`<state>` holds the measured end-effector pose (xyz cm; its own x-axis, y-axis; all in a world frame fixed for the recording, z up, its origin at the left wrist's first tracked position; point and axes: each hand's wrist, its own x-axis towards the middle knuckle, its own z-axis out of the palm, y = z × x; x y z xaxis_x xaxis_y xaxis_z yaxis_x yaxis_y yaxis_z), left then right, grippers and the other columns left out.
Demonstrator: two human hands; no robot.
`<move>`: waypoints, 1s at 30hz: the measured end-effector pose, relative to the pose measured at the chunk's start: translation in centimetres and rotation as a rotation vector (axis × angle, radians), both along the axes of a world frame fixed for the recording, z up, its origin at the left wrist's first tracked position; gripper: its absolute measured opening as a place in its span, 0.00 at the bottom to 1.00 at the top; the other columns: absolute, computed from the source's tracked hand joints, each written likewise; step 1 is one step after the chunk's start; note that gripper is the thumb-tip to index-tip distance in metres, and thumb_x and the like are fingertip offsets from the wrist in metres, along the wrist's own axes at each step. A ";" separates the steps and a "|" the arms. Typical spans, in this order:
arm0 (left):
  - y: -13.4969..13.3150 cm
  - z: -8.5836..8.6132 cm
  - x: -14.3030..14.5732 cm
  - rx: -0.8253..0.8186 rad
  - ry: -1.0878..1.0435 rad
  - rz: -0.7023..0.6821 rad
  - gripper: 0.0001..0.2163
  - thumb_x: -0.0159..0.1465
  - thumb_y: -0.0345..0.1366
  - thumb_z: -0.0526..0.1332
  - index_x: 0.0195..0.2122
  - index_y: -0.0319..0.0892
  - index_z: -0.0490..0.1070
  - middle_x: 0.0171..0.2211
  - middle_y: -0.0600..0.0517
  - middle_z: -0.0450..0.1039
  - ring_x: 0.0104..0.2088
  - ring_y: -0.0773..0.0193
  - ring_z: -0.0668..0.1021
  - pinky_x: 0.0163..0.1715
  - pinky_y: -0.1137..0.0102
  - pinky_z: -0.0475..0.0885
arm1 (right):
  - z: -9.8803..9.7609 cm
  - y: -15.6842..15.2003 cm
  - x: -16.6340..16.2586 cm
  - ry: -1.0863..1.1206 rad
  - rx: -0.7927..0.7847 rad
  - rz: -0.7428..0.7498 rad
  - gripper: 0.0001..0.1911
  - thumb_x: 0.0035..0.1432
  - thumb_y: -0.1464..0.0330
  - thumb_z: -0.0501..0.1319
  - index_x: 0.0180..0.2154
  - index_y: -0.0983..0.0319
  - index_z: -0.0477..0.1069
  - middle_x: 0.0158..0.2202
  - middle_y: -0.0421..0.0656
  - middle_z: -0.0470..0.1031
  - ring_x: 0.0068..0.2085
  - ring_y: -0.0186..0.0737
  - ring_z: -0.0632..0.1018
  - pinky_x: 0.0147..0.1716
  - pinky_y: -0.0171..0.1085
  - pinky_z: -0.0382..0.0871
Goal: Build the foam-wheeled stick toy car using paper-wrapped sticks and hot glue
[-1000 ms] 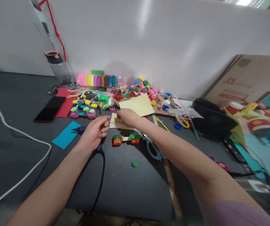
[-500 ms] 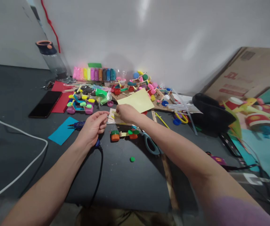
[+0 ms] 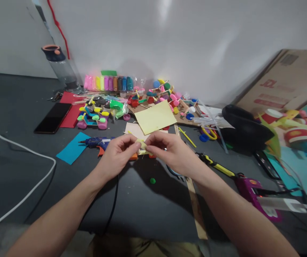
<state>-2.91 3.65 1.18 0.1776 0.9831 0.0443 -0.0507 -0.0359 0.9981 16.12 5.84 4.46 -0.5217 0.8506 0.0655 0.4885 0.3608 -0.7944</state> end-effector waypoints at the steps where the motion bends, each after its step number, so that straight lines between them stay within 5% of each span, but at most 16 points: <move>1: -0.4 0.1 0.2 0.015 0.013 -0.027 0.10 0.65 0.37 0.64 0.27 0.40 0.73 0.23 0.58 0.65 0.23 0.72 0.62 0.24 0.75 0.59 | -0.1 -0.7 0.5 0.035 -0.031 -0.011 0.06 0.64 0.69 0.61 0.33 0.62 0.73 0.29 0.36 0.73 0.30 0.32 0.70 0.30 0.32 0.63; 10: -2.9 -0.3 1.8 0.035 0.064 -0.198 0.06 0.66 0.35 0.64 0.31 0.40 0.75 0.25 0.58 0.69 0.26 0.71 0.68 0.26 0.77 0.62 | -1.4 -5.3 2.5 0.229 -0.178 -0.102 0.10 0.66 0.68 0.60 0.30 0.61 0.72 0.27 0.35 0.70 0.28 0.30 0.68 0.28 0.31 0.62; 20: -3.0 -0.8 2.5 -0.053 0.147 -0.216 0.07 0.64 0.35 0.64 0.29 0.41 0.73 0.24 0.57 0.68 0.23 0.72 0.65 0.23 0.76 0.59 | -3.3 -5.9 2.5 0.492 -0.419 -0.201 0.08 0.64 0.66 0.63 0.32 0.60 0.72 0.26 0.36 0.71 0.26 0.32 0.73 0.26 0.31 0.69; 30: -3.6 -0.8 2.7 -0.142 0.173 -0.241 0.09 0.64 0.37 0.64 0.28 0.42 0.73 0.20 0.59 0.60 0.21 0.72 0.60 0.19 0.76 0.55 | -2.9 -6.3 2.8 0.421 -0.259 -0.293 0.05 0.63 0.68 0.66 0.32 0.58 0.76 0.28 0.38 0.75 0.26 0.32 0.74 0.24 0.31 0.67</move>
